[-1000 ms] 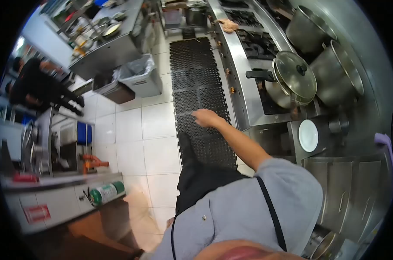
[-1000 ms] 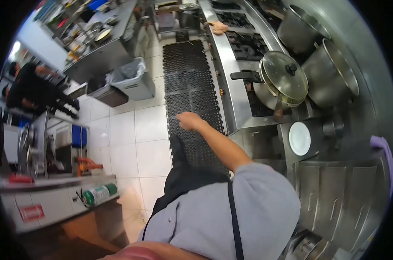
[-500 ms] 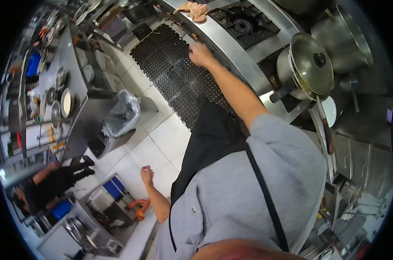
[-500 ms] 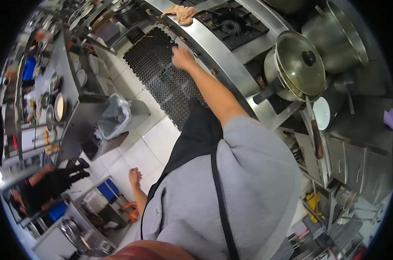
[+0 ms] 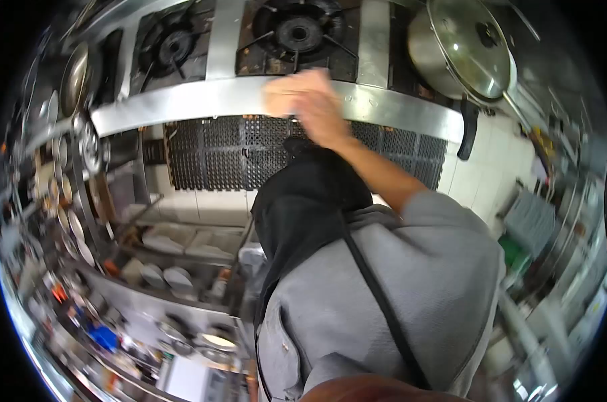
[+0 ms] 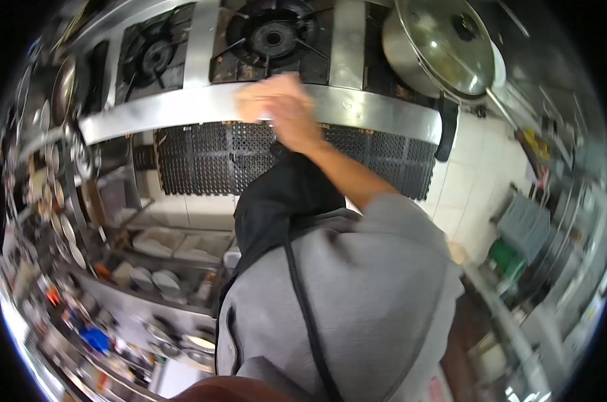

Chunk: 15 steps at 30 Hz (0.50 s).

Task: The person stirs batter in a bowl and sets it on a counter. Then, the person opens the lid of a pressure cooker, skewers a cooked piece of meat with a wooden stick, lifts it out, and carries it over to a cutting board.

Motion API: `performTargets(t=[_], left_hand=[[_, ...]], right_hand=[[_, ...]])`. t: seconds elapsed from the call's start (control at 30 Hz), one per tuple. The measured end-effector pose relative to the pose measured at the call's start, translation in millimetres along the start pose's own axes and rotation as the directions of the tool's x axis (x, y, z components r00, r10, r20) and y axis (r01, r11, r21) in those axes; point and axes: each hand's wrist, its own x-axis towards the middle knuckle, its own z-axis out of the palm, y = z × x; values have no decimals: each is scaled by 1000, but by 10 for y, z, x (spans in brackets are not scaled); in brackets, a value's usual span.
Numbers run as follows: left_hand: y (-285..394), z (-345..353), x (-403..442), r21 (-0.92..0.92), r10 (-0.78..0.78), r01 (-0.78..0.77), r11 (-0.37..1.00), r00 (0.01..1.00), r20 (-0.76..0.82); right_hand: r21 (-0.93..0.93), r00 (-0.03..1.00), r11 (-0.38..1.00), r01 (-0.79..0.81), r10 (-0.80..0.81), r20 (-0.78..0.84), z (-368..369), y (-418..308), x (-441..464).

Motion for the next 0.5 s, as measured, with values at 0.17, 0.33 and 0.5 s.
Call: performTargets(t=[0.17,0.33,0.5], left_hand=[[955,-1548,1045,93,72,-82,992,991,114],[2302,-3122,1539,-178,299,-320,931,945,-135],[3252,-3869,1114,-222,368,-460,860,859,-356]], right_hand=[[186,555,667,-721,718,-421,-934,1545,-1800],[-219,673,689,-691,502,-542,-483,1270,-1325],[-393,865,813,-429,245,-437,1073,-1030,743]])
